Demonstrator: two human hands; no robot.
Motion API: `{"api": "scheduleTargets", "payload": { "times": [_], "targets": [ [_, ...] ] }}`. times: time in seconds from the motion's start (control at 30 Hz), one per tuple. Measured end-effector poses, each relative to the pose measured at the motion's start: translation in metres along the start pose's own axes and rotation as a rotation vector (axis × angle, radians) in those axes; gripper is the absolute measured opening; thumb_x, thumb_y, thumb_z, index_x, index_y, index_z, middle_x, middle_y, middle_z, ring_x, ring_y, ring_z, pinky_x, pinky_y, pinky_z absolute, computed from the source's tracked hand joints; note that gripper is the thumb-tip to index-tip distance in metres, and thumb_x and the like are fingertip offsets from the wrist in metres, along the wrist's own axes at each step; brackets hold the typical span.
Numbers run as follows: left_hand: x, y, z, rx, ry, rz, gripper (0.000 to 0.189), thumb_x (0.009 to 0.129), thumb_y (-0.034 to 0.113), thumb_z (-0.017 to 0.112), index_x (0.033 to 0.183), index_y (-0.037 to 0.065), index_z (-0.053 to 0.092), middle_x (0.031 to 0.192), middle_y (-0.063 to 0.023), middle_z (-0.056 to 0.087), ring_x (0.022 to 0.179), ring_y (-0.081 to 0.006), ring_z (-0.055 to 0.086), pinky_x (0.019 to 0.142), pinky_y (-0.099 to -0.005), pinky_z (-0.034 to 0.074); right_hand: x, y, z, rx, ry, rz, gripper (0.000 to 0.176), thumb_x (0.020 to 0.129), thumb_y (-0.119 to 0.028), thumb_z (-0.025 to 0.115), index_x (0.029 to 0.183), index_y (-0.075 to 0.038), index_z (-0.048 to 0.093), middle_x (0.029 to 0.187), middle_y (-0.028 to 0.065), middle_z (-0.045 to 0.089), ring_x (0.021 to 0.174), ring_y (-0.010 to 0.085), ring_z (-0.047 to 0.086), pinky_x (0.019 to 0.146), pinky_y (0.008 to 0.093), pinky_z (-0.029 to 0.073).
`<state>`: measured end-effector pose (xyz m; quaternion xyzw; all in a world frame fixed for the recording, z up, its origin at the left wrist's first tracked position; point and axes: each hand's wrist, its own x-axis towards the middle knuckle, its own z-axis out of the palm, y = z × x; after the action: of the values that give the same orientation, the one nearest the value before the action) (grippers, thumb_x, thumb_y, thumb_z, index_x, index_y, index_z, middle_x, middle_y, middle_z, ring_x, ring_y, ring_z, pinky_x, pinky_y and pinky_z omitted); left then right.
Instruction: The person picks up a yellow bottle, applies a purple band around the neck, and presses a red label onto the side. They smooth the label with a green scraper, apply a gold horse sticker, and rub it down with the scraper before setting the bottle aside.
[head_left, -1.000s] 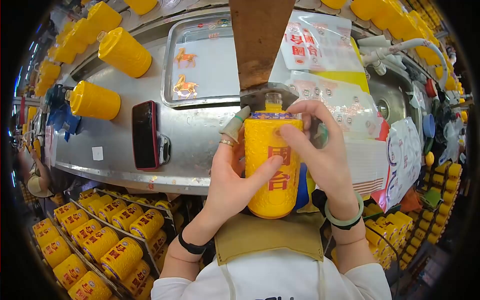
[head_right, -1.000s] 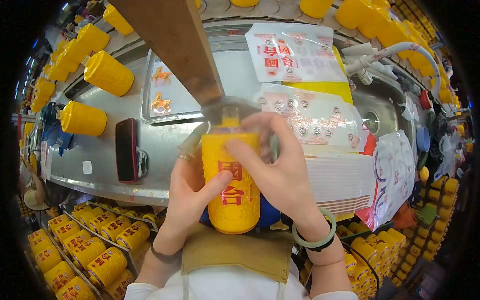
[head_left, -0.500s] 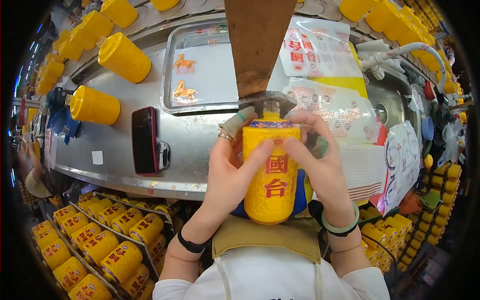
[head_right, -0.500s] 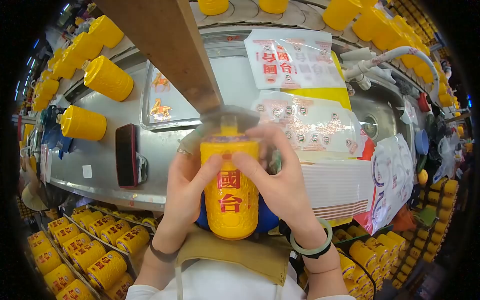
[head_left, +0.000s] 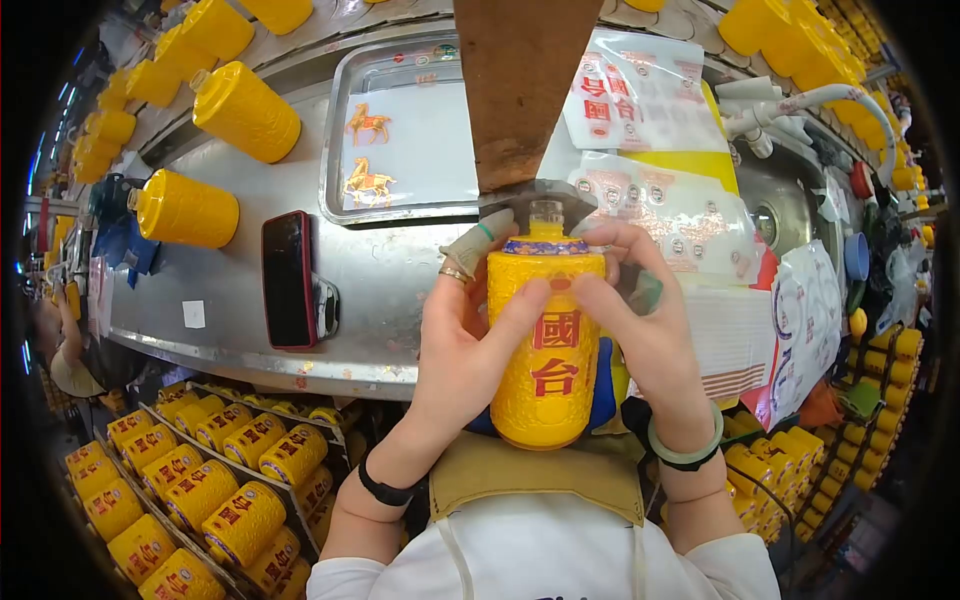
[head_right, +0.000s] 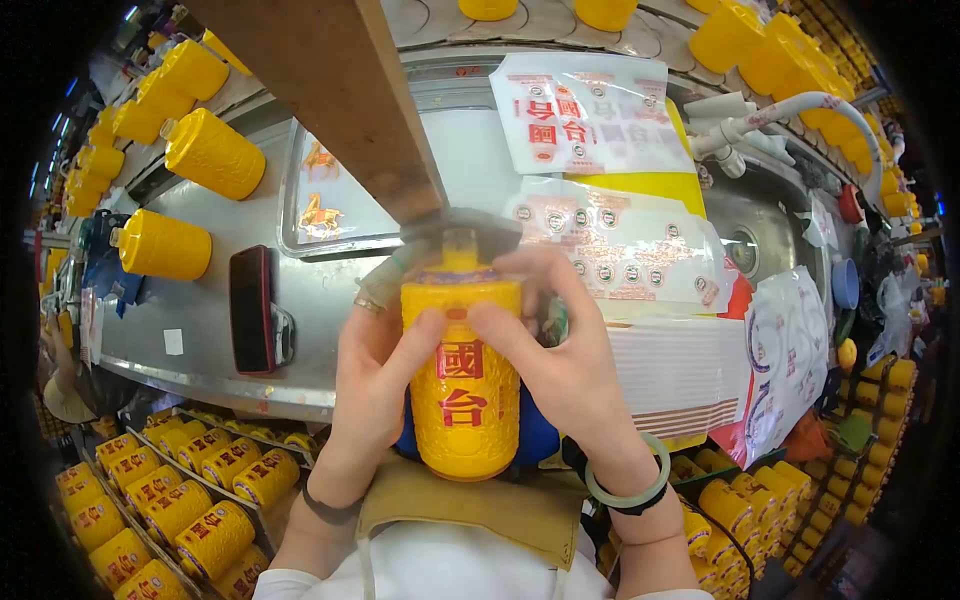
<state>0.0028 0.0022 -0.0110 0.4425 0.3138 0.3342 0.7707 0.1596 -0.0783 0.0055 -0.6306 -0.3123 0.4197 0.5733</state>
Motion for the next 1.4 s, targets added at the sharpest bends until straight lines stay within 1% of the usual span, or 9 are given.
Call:
{"api": "scheduleTargets", "payload": {
  "times": [0.27,0.43,0.6,0.73,0.87,1.07,1.13,1.17,1.4],
  "targets": [
    [-0.003,0.005,0.004,0.045,-0.033,0.031,0.068,0.097,0.005,0.072,0.154,-0.003,0.036,0.146,-0.0171,0.052,0.133,-0.0228,0.056,0.111,-0.0378,0.047,0.002,-0.025,-0.019,0.117,0.005,0.060,0.046,0.095,0.000,0.065,0.139,-0.004,0.051,0.114,-0.0009,0.050,0.094,0.0055,0.046,0.080,0.0191,0.039],
    [-0.003,0.002,0.009,0.101,-0.005,0.024,0.073,0.094,0.003,0.073,0.155,-0.003,0.032,0.149,-0.0175,0.046,0.135,-0.0225,0.052,0.112,-0.0382,0.047,0.013,-0.043,-0.023,-0.230,0.126,-0.382,0.042,0.095,0.010,0.059,0.135,-0.001,0.058,0.116,0.0092,0.064,0.101,0.0171,0.061,0.093,0.0312,0.051],
    [-0.003,-0.006,0.006,0.132,-0.018,0.069,0.074,0.094,0.003,0.073,0.155,-0.003,0.031,0.150,-0.0174,0.046,0.136,-0.0226,0.051,0.112,-0.0380,0.046,0.020,-0.071,-0.012,-0.802,-0.238,-0.751,0.030,0.083,0.009,0.068,0.111,0.000,0.073,0.098,0.0116,0.072,0.093,0.0277,0.065,0.083,0.0361,0.053],
    [-0.004,-0.002,0.010,0.086,-0.005,0.039,0.076,0.094,0.000,0.072,0.156,-0.002,0.029,0.153,-0.0180,0.044,0.140,-0.0235,0.048,0.114,-0.0385,0.044,0.031,-0.081,-0.008,-1.062,-0.048,-0.931,0.031,0.081,0.008,0.069,0.109,-0.002,0.075,0.098,0.0114,0.072,0.089,0.0304,0.063,0.077,0.0384,0.053],
    [-0.007,-0.005,-0.003,0.102,-0.059,0.058,0.075,0.097,0.002,0.068,0.159,-0.001,0.026,0.157,-0.0196,0.040,0.144,-0.0258,0.045,0.118,-0.0400,0.039,0.026,-0.070,-0.004,-0.804,-0.195,-0.749,0.030,0.081,0.009,0.069,0.108,-0.002,0.076,0.096,0.0118,0.072,0.091,0.0302,0.064,0.077,0.0370,0.053],
    [-0.015,0.001,-0.004,-0.116,-0.019,-0.063,0.067,0.105,0.012,0.059,0.162,0.000,0.025,0.159,-0.0190,0.042,0.145,-0.0253,0.044,0.122,-0.0404,0.033,0.028,-0.045,-0.030,-0.622,0.010,-0.596,0.026,0.099,0.003,0.058,0.120,-0.003,0.071,0.105,0.0090,0.069,0.091,0.0199,0.066,0.080,0.0284,0.051],
    [-0.015,0.002,-0.005,-0.117,-0.021,-0.072,0.068,0.105,0.011,0.060,0.161,-0.001,0.026,0.157,-0.0186,0.043,0.144,-0.0245,0.045,0.122,-0.0400,0.034,0.005,-0.039,-0.026,-0.059,-0.027,-0.091,0.030,0.100,-0.004,0.063,0.130,-0.002,0.063,0.102,0.0044,0.066,0.093,0.0134,0.063,0.082,0.0276,0.050],
    [-0.015,0.002,-0.005,-0.119,-0.021,-0.083,0.068,0.104,0.010,0.062,0.161,-0.001,0.026,0.156,-0.0181,0.045,0.144,-0.0236,0.046,0.121,-0.0396,0.035,0.000,-0.038,-0.029,-0.148,-0.105,-0.012,0.044,0.098,-0.010,0.070,0.138,-0.001,0.055,0.104,0.0009,0.062,0.098,0.0080,0.058,0.083,0.0262,0.048],
    [-0.015,0.002,-0.001,-0.060,-0.036,-0.055,0.077,0.098,0.002,0.071,0.160,-0.002,0.026,0.153,-0.0164,0.048,0.140,-0.0232,0.049,0.118,-0.0389,0.040,-0.020,0.014,-0.003,0.064,-0.028,0.065,0.060,0.092,-0.011,0.080,0.144,-0.008,0.052,0.090,-0.0048,0.044,0.080,0.0070,0.040,0.072,0.0215,0.036]
  ]
}}
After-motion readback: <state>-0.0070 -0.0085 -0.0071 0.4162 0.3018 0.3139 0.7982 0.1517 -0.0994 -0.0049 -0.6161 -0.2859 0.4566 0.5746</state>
